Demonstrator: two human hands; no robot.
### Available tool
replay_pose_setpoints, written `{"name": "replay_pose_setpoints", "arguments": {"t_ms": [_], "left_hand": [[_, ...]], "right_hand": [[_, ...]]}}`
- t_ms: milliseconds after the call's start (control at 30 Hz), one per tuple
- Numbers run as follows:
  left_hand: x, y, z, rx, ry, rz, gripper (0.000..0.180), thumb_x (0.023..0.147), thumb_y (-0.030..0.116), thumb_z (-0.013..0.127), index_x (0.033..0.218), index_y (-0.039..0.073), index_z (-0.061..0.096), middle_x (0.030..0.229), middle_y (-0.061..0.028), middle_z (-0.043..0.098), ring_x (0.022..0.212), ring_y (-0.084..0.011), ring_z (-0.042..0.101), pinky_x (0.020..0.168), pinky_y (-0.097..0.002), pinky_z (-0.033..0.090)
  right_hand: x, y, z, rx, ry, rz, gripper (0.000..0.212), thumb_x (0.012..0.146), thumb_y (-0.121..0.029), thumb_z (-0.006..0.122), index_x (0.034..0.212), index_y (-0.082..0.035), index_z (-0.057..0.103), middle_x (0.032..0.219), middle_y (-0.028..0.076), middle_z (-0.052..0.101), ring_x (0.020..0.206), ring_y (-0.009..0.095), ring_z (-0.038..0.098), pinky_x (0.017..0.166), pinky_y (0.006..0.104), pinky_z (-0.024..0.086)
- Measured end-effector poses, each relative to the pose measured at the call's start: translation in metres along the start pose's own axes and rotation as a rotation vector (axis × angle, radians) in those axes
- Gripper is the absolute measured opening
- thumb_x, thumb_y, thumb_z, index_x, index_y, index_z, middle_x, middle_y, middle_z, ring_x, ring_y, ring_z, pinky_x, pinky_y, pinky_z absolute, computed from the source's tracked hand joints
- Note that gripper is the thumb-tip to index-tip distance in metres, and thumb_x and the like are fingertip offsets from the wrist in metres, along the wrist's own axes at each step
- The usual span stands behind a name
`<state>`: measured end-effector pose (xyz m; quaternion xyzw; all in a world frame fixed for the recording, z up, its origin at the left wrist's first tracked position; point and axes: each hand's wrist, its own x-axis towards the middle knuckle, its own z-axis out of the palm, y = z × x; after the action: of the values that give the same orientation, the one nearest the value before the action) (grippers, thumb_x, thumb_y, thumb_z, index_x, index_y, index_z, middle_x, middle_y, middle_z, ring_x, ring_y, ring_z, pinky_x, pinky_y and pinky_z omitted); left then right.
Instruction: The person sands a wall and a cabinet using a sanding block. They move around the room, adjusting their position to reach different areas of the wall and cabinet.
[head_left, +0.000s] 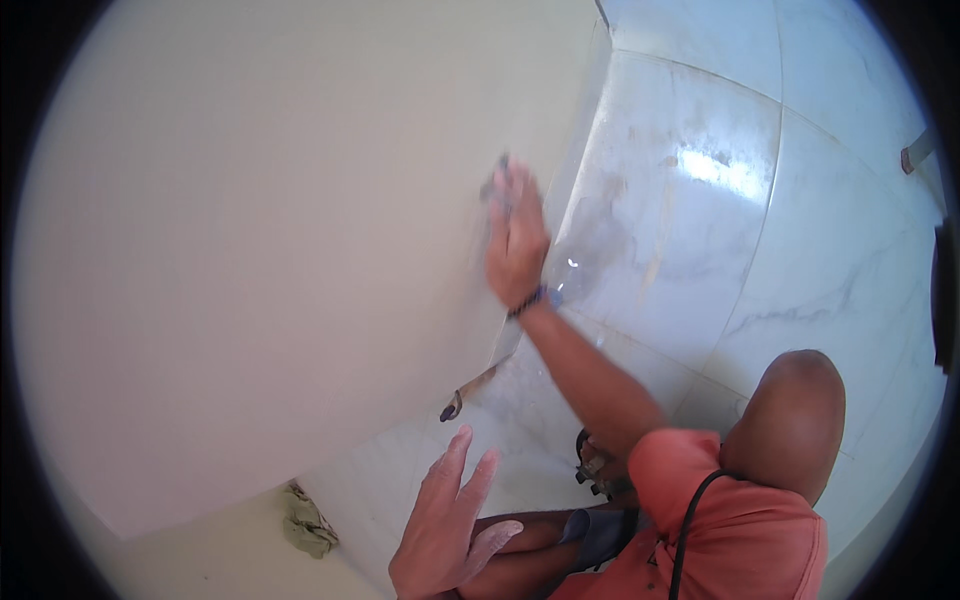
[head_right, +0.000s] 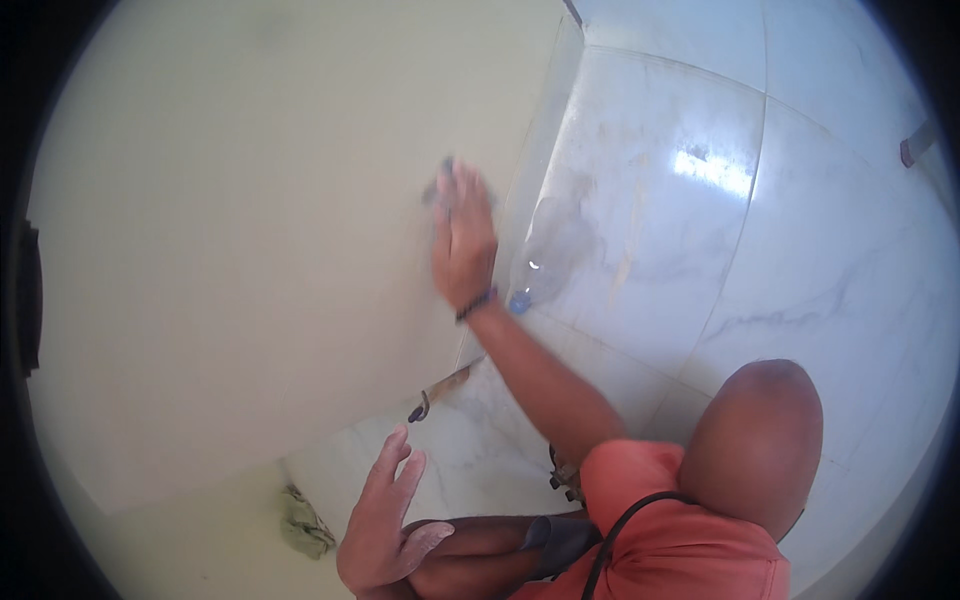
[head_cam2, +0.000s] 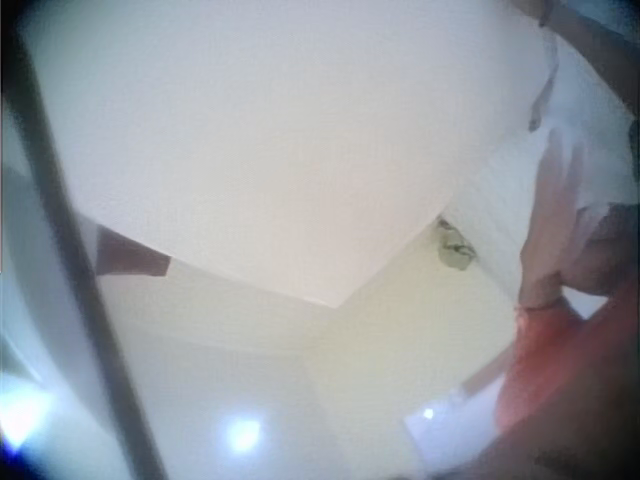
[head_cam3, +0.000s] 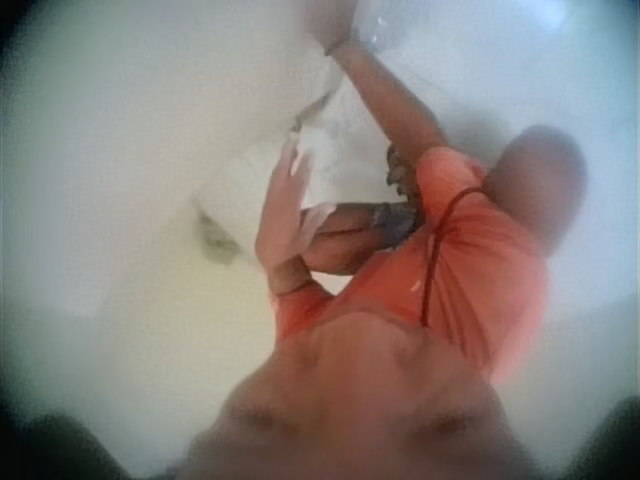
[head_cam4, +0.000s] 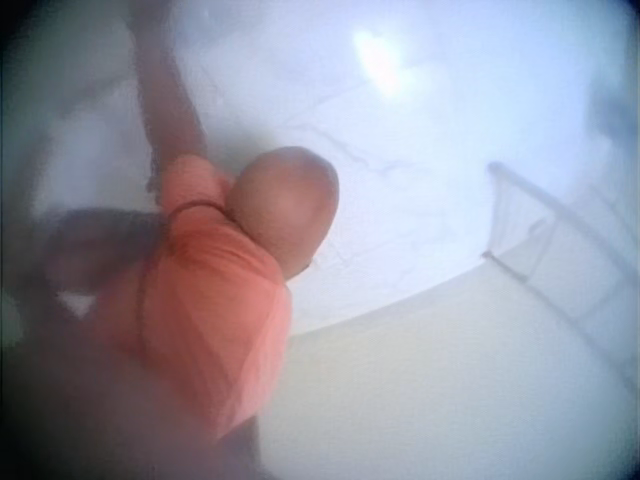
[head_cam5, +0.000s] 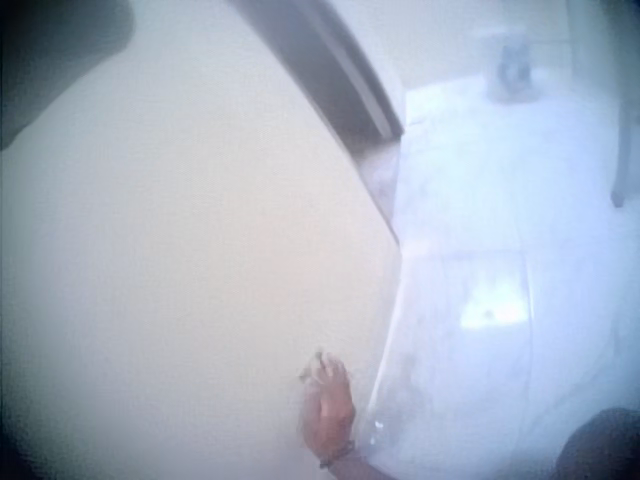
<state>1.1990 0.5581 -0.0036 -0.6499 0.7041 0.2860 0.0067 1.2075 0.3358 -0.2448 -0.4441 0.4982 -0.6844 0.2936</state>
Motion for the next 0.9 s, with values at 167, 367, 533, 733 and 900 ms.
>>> {"name": "replay_pose_setpoints", "arguments": {"t_ms": [167,367,533,733,900], "left_hand": [[-0.017,0.004,-0.005,-0.048,-0.061,-0.135,0.069,0.09,0.036,0.062,0.143,-0.001,0.036,0.149,-0.0301,0.029,0.135,-0.0475,0.033,0.109,-0.0492,0.031],[-0.007,0.006,-0.003,0.03,-0.15,-0.092,0.074,0.082,0.029,0.071,0.139,-0.005,0.038,0.147,-0.0334,0.029,0.129,-0.0482,0.04,0.106,-0.0472,0.035],[0.019,0.006,-0.002,-0.014,-0.166,-0.031,0.074,0.082,0.029,0.071,0.139,-0.005,0.039,0.146,-0.0331,0.031,0.128,-0.0484,0.04,0.106,-0.0475,0.034],[-0.011,0.01,-0.004,-0.022,-0.073,-0.103,0.069,0.09,0.037,0.061,0.142,-0.001,0.038,0.149,-0.029,0.03,0.135,-0.0461,0.034,0.11,-0.0493,0.029],[0.039,0.017,-0.005,0.007,-0.25,0.041,0.076,0.076,0.024,0.077,0.136,-0.006,0.041,0.144,-0.0327,0.033,0.125,-0.0488,0.042,0.104,-0.0479,0.036]], "right_hand": [[0.084,0.022,0.0,0.017,0.092,-0.045,0.03,0.096,-0.011,0.05,0.123,-0.002,0.06,0.133,0.019,0.055,0.127,0.039,0.047,0.106,0.0423,0.039],[-0.073,-0.028,-0.008,0.15,-0.11,0.077,0.037,0.097,-0.01,0.047,0.133,-0.002,0.054,0.142,0.02,0.046,0.135,0.038,0.039,0.112,0.0449,0.031],[-0.023,0.015,-0.002,0.002,-0.008,0.011,0.037,0.095,-0.008,0.049,0.131,-0.002,0.055,0.139,0.02,0.049,0.134,0.039,0.04,0.111,0.045,0.032],[0.109,0.014,0.003,0.059,0.11,0.125,0.036,0.098,-0.012,0.046,0.132,-0.002,0.053,0.139,0.021,0.049,0.131,0.039,0.044,0.107,0.0428,0.038],[-0.078,-0.033,-0.019,0.177,-0.145,0.162,0.044,0.093,-0.003,0.048,0.136,-0.002,0.05,0.145,0.02,0.044,0.138,0.036,0.036,0.111,0.0454,0.033]]}}
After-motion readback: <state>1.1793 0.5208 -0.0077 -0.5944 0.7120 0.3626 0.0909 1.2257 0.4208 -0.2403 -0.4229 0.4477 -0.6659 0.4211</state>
